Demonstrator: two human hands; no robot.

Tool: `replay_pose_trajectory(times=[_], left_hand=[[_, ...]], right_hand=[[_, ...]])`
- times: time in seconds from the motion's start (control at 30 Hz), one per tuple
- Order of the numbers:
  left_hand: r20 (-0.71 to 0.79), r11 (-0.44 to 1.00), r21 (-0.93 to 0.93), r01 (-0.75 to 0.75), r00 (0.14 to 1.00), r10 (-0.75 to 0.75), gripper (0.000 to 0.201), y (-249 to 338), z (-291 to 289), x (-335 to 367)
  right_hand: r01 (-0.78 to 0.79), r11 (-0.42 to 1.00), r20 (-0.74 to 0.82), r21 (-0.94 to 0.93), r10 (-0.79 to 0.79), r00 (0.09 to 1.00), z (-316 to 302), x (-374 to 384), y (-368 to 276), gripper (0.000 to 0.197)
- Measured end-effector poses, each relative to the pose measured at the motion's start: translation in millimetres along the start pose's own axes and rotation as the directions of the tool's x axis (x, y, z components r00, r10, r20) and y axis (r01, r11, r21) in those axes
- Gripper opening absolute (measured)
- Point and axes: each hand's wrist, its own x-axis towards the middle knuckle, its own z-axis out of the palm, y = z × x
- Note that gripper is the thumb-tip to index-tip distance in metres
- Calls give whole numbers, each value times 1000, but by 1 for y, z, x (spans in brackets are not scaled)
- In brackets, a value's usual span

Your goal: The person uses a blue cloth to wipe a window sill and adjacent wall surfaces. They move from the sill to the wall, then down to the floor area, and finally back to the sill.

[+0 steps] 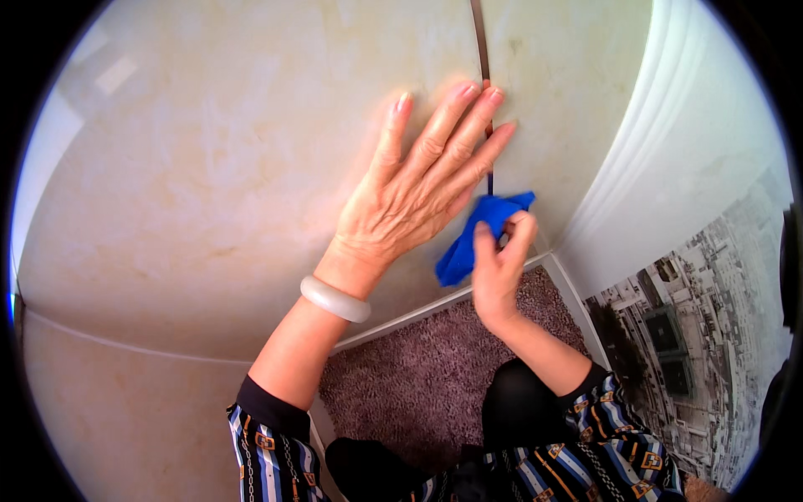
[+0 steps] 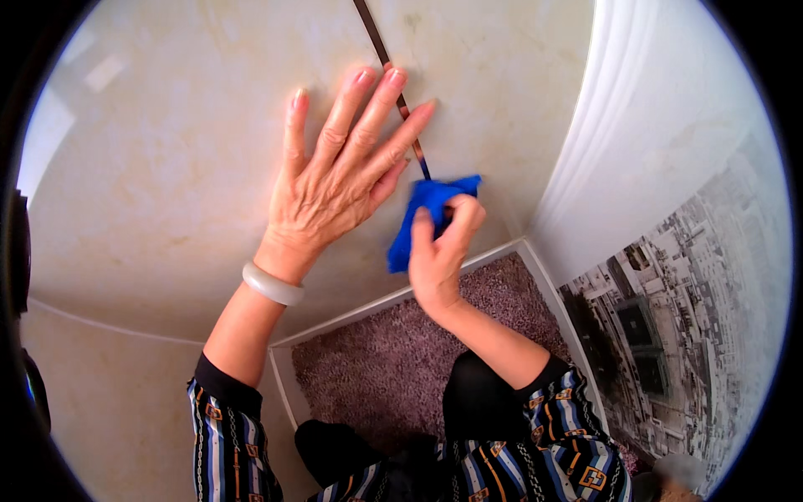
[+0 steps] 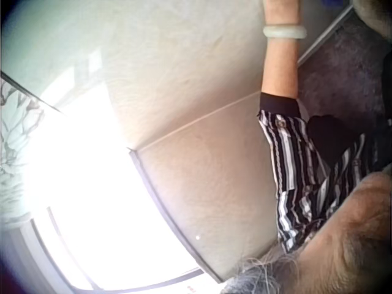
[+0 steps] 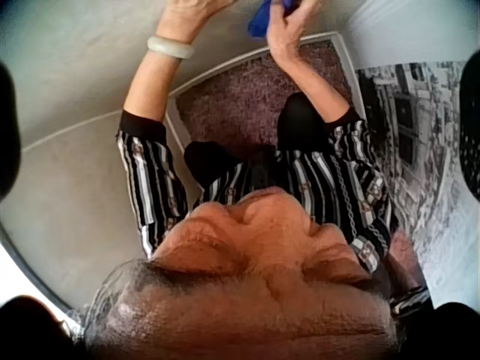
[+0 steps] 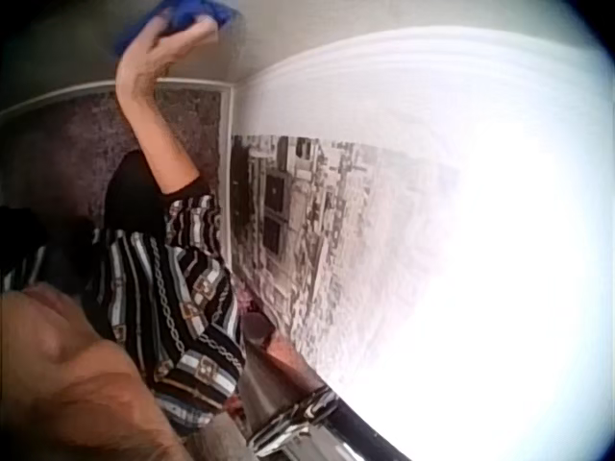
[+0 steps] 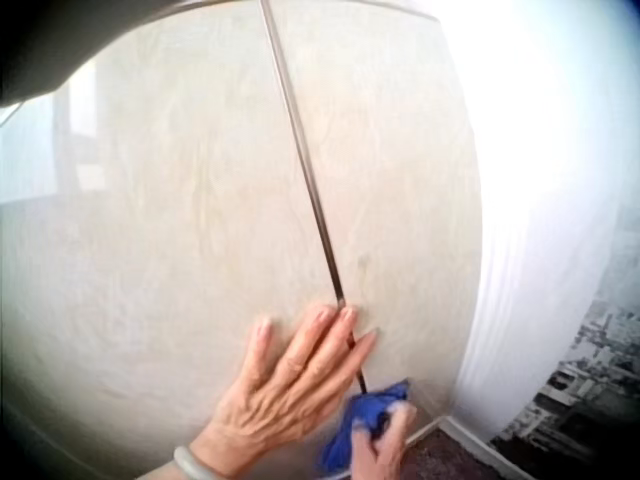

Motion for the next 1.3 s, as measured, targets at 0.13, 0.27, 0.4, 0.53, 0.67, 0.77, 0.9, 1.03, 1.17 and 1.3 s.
replay_pose_trajectory(times=[0.13, 0.27, 0.4, 0.53, 0.67, 0.77, 0.9, 1.03, 1.17, 1.3], left_hand=[[0, 1000, 8, -13, 1000, 13, 71, 1, -2, 2], [-3, 999, 40, -20, 1000, 21, 69, 2, -2, 3], [13, 999, 48, -22, 1000, 21, 69, 1, -2, 1], [7, 999, 39, -13, 1000, 13, 69, -2, -1, -3], [18, 999, 47, -24, 1000, 24, 68, -4, -4, -5], [-35, 1000, -10, -10, 999, 10, 67, -2, -5, 0], [-7, 999, 6, -50, 999, 50, 69, -6, -7, -3], [-20, 998, -45, -35, 999, 35, 71, -3, -4, -2], [-37, 996, -88, -28, 999, 25, 69, 0, 0, -1], [-27, 998, -44, -40, 999, 39, 65, -5, -4, -2]], right_hand=[[777, 560, 265, -288, -733, 626, -8, -10, 95, 39], [840, 446, 423, -310, -727, 542, -35, -23, 166, 37], [757, 593, 396, -276, -648, 651, -43, -11, 137, 34], [748, 517, 92, -415, -794, 600, -33, 72, 49, 40], [822, 394, 75, -411, -884, 461, -10, 127, -17, 43], [836, 349, 173, -423, -875, 453, -10, 93, 46, 42], [838, 382, 588, -391, -596, 546, -43, -10, 167, 36], [840, 375, 672, -392, -507, 540, -66, -14, 161, 39], [792, 289, 397, -539, -742, 541, -49, 75, 93, 48], [754, 433, -55, -494, -881, 470, -20, 191, -59, 53]])
